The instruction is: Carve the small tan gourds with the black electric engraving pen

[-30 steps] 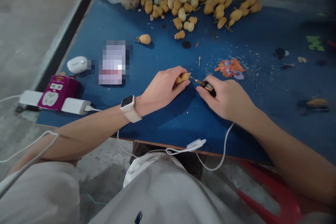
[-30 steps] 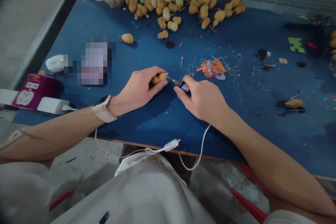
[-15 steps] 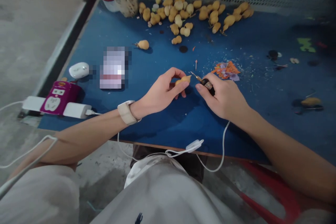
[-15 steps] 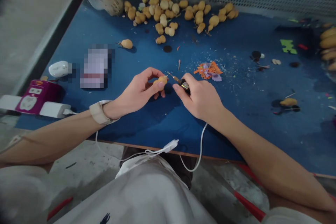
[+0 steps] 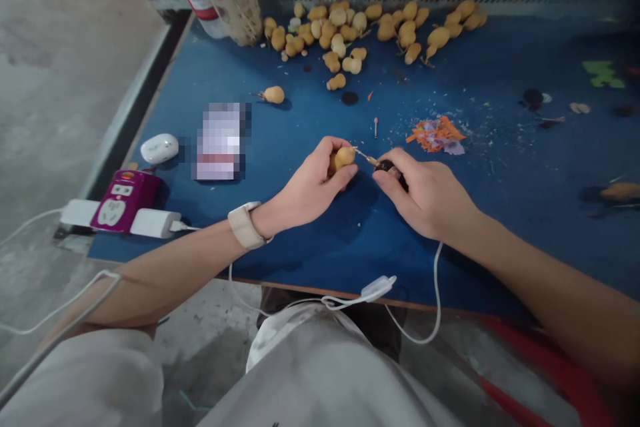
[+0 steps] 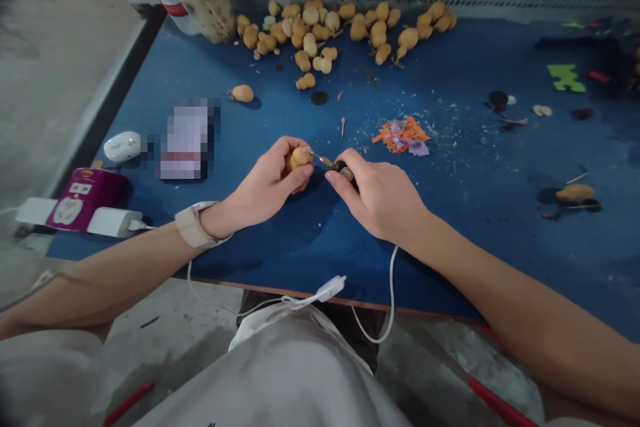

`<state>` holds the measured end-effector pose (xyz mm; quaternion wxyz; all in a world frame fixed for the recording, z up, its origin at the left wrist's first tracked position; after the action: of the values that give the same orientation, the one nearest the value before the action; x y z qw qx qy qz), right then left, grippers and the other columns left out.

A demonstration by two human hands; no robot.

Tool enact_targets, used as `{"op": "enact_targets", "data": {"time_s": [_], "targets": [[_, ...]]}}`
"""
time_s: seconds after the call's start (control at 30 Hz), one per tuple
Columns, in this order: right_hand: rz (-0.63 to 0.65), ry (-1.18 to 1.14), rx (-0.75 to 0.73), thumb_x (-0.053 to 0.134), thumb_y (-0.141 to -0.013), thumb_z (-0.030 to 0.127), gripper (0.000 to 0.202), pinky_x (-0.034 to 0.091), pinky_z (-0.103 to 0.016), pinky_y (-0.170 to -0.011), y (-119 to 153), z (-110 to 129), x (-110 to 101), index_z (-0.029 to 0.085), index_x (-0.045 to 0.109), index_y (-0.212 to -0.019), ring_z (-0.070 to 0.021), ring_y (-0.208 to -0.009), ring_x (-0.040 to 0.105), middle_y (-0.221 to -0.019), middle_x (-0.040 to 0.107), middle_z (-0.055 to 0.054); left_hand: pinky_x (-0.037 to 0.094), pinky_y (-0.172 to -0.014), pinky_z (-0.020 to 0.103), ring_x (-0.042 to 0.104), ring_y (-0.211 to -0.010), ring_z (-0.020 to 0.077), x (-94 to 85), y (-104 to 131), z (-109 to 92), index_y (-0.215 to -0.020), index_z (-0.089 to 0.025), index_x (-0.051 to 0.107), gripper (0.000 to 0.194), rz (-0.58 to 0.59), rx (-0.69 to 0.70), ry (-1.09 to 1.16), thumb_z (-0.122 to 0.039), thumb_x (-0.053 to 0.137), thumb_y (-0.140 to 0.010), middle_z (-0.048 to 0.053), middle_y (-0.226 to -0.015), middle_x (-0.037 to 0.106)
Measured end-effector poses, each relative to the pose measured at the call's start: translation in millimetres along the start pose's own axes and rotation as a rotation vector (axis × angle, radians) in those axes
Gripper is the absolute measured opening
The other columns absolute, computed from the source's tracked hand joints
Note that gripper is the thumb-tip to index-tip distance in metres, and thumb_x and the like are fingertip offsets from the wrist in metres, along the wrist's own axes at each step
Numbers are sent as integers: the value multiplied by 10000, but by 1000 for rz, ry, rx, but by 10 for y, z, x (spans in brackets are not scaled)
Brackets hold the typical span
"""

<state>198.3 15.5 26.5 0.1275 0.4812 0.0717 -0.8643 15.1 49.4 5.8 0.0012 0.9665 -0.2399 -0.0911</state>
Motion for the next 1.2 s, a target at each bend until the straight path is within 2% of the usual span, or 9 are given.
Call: {"op": "enact_targets", "data": {"time_s": [0.27, 0.43, 0.63, 0.93, 1.2], "targets": [[52, 50, 33, 430, -1146, 554, 371, 363, -361, -672, -5, 17, 28, 245, 632, -1180, -292, -665, 692, -760, 725, -44, 500, -700, 295, 628, -751, 134, 28, 22, -94, -1145, -211, 564, 46, 73, 55, -137, -221, 579, -1187, -10, -853, 681], [65, 49, 36, 427, -1147, 562, 369, 332, -357, -664, 2, 18, 28, 252, 628, -1153, -262, -607, 625, -708, 677, -25, 486, -706, 303, 621, -759, 140, 46, 30, -91, -1148, -219, 551, 52, 101, 55, -181, -247, 563, -1191, -5, -873, 682], [64, -8, 1, 437, -1164, 553, 360, 349, -355, -662, -9, 15, 17, 252, 630, -1129, -245, -578, 615, -664, 646, -3, 490, -788, 345, 622, -849, 176, 43, 30, -94, -1087, -228, 522, 110, 75, 49, -245, -265, 581, -1173, 7, -897, 647], [63, -18, 0, 454, -1170, 559, 348, 348, -358, -651, -13, 7, 12, 260, 622, -1113, -246, -569, 622, -650, 643, 4, 488, -759, 326, 646, -844, 178, 38, 43, -102, -1095, -232, 543, 103, 62, 70, -227, -280, 586, -1175, -1, -853, 649], [93, -9, 34, 423, -1139, 575, 344, 311, -360, -660, -17, 18, 8, 269, 563, -1068, -258, -582, 604, -643, 596, 2, 437, -644, 290, 576, -641, 129, 6, 62, -104, -1077, -233, 559, 103, -10, 43, -257, -278, 619, -1147, -47, -747, 635]]}}
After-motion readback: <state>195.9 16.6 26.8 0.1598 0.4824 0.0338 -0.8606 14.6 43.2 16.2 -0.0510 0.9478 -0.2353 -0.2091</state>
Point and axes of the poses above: each hand's wrist, its own y-axis away from the middle knuckle, its own x-axis out of the palm, z = x × y, the point moved 7 cm from there along -y, towards the middle knuckle
